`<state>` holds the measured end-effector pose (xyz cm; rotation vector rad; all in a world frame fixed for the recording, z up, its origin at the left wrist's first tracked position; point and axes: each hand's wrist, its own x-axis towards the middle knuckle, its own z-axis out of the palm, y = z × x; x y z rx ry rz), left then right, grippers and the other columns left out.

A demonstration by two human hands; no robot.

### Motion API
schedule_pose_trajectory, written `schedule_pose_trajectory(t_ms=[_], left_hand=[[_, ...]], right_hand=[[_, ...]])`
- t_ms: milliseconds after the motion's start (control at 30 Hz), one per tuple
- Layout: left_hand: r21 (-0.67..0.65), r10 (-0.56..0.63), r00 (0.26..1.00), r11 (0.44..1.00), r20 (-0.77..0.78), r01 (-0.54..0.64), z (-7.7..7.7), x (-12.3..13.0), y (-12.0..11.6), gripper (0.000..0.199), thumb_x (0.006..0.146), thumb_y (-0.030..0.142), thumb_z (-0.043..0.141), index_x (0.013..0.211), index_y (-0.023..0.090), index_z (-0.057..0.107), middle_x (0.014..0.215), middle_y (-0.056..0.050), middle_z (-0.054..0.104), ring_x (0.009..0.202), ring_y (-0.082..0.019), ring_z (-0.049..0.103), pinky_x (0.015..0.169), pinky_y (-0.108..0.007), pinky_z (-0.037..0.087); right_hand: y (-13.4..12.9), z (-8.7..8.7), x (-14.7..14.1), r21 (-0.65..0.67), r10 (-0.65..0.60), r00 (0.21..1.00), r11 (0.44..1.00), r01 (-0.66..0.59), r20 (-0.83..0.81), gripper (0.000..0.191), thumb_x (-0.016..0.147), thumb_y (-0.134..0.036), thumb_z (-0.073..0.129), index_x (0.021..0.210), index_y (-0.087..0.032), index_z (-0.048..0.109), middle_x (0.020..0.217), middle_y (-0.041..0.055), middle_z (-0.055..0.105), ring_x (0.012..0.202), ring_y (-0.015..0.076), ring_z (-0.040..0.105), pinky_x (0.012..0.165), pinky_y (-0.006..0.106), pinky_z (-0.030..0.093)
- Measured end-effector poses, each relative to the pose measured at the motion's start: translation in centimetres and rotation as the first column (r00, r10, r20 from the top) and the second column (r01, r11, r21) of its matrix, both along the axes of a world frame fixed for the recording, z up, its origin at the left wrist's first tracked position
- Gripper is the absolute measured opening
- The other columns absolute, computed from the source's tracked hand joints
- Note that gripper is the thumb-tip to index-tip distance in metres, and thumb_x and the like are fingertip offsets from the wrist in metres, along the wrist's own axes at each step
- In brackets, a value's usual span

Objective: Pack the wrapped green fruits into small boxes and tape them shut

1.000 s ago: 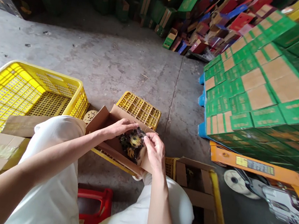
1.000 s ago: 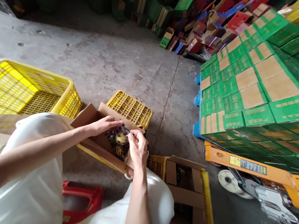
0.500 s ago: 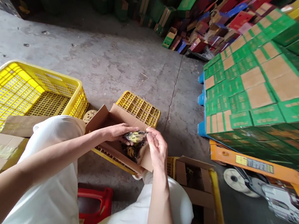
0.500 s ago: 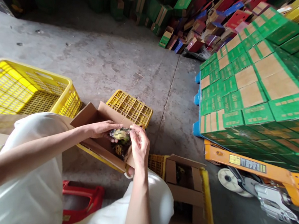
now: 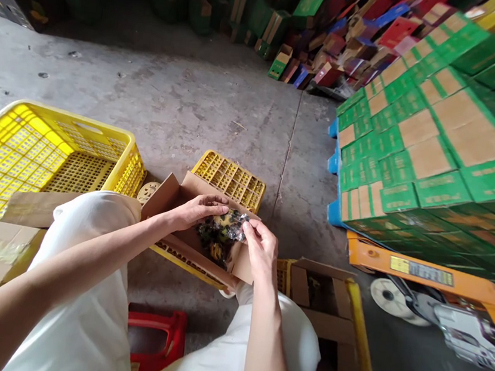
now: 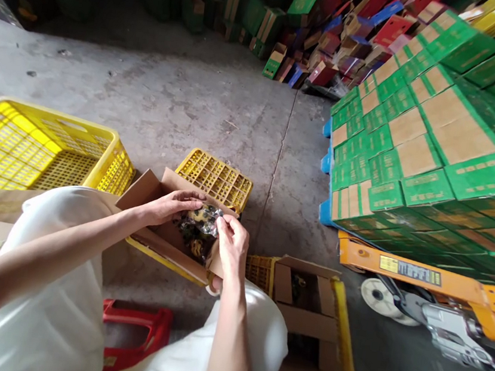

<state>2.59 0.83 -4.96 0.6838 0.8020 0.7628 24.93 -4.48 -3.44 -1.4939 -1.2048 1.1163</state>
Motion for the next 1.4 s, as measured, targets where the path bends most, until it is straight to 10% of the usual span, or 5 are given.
schedule_pose_trajectory(t_ms=[367,667,1067,1200,1400], left_hand=[[-0.007,0.000,0.998,1.000,0.065,0.000,0.1,0.2,0.5,0.056,0.062,0.035,0.109,0.105,0.015,0.079,0.091,-0.004,0.081,0.079,-0.015,0.074,0.079,-0.027,0.054],[0.155,0.000,0.999,0.988,-0.051,0.008,-0.1,-0.1,0.0,0.043,0.076,0.050,0.098,0.092,0.014,0.080,0.081,-0.002,0.076,0.071,-0.014,0.066,0.070,-0.026,0.048],[-0.058,0.008,1.000,0.998,-0.015,-0.008,0.1,-0.3,0.3,0.055,0.082,0.048,0.095,0.127,0.021,0.080,0.104,-0.006,0.081,0.086,-0.018,0.075,0.072,-0.027,0.061],[-0.130,-0.011,0.994,0.991,0.109,0.025,0.2,-0.6,0.9,0.039,0.076,0.033,0.099,0.108,0.017,0.083,0.109,-0.009,0.081,0.095,-0.020,0.077,0.083,-0.028,0.065],[0.001,-0.108,0.974,0.994,0.198,0.110,0.2,-0.6,0.3,0.055,0.067,0.015,0.099,0.119,0.021,0.081,0.121,-0.007,0.082,0.104,-0.020,0.078,0.089,-0.027,0.060]], right_hand=[[-0.1,0.9,-0.5,-0.088,-0.114,0.988,0.991,0.106,-0.099,0.037,0.082,-0.059,0.084,0.088,-0.024,0.073,0.083,0.0019,0.073,0.076,0.0198,0.066,0.070,0.030,0.055],[-0.3,1.5,-0.7,-0.023,0.107,0.992,0.994,-0.109,-0.060,0.051,0.088,-0.049,0.084,0.135,-0.031,0.076,0.145,0.0063,0.075,0.130,0.0307,0.071,0.108,0.045,0.059],[0.1,0.6,-0.5,-0.049,0.022,0.996,0.998,-0.026,-0.086,0.031,0.082,-0.035,0.077,0.110,-0.024,0.083,0.106,0.0064,0.085,0.097,0.0269,0.078,0.091,0.040,0.060],[0.3,0.6,-0.6,-0.060,-0.097,0.989,0.994,0.091,-0.111,0.026,0.077,-0.033,0.079,0.100,-0.023,0.079,0.093,0.0042,0.082,0.081,0.0229,0.073,0.080,0.037,0.057],[0.0,0.8,-1.3,-0.184,-0.135,0.960,0.979,0.090,-0.245,0.032,0.072,-0.032,0.083,0.102,-0.025,0.076,0.095,0.0032,0.081,0.082,0.0233,0.072,0.075,0.036,0.058]])
